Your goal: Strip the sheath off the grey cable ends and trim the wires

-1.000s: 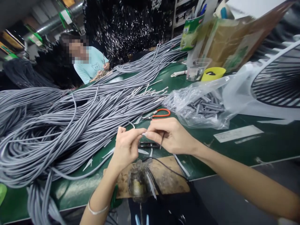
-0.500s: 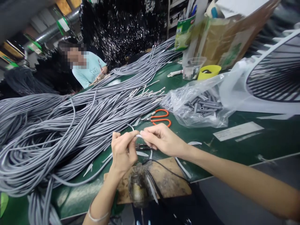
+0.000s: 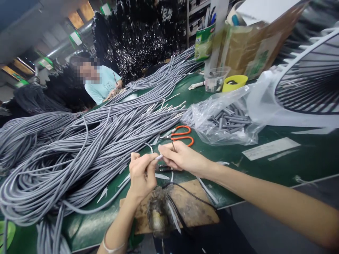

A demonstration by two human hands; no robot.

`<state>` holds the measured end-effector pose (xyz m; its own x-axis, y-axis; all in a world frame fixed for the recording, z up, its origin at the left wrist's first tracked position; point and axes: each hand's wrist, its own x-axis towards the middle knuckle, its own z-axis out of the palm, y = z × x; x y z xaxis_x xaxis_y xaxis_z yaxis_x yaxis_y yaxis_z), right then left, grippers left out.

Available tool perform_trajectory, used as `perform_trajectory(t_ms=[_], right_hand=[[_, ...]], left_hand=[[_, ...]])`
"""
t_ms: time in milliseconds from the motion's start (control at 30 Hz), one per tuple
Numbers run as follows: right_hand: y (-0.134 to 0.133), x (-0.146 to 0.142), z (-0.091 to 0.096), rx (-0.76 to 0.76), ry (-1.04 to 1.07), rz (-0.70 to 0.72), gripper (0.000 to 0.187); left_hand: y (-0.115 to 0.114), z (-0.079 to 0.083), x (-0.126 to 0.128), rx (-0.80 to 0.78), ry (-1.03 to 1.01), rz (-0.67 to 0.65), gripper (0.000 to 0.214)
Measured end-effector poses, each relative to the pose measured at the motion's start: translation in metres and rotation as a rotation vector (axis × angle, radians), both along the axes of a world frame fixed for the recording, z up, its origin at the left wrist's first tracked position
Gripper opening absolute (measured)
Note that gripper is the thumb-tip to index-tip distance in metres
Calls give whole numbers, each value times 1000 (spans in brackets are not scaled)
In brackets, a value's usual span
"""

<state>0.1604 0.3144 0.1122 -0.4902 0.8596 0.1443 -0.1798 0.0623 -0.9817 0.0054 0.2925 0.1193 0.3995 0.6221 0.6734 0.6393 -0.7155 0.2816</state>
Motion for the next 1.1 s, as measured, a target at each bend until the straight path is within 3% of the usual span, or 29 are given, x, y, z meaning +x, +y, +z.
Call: perform_trajectory(t_ms=[133,233,300,367,467,567,667,767,867,933,1000,1100], right_hand=[[-3,7,9,373,-55,-330,24],[-5,14,16,615,-156,-379,11],[-4,17,18,649,-191,-363,13],[-2,19,17,537,-188,-278,17],[4,19,14,191,-117,-78,16],[9,17,11,-141,14,85,18],[9,12,8,-239,100,104,25],[2,6,7,-54,73,-77,22],[-7,4,8,425,-39,-352,17],[-9,7,9,681,-102,-488,16],[-7,10,9,727,-150,-531,16],[3,14,7,542,-179,-423,16]], left_hand=[[-2,0,2,-81,-68,43,19],[-4,2,1,-49,-17,49,20],[-4,4,-1,-7,95,48,22],[-3,5,-2,33,221,30,23],[-1,6,-5,57,276,-34,23],[0,2,-7,7,147,-110,20],[-1,-4,-8,-142,2,-104,19],[-2,-7,-7,-198,-102,31,15],[-2,-5,-2,-95,-77,152,10],[-2,-2,2,-43,42,121,11],[-3,1,3,-38,146,16,12],[-5,1,2,-110,104,-93,14]])
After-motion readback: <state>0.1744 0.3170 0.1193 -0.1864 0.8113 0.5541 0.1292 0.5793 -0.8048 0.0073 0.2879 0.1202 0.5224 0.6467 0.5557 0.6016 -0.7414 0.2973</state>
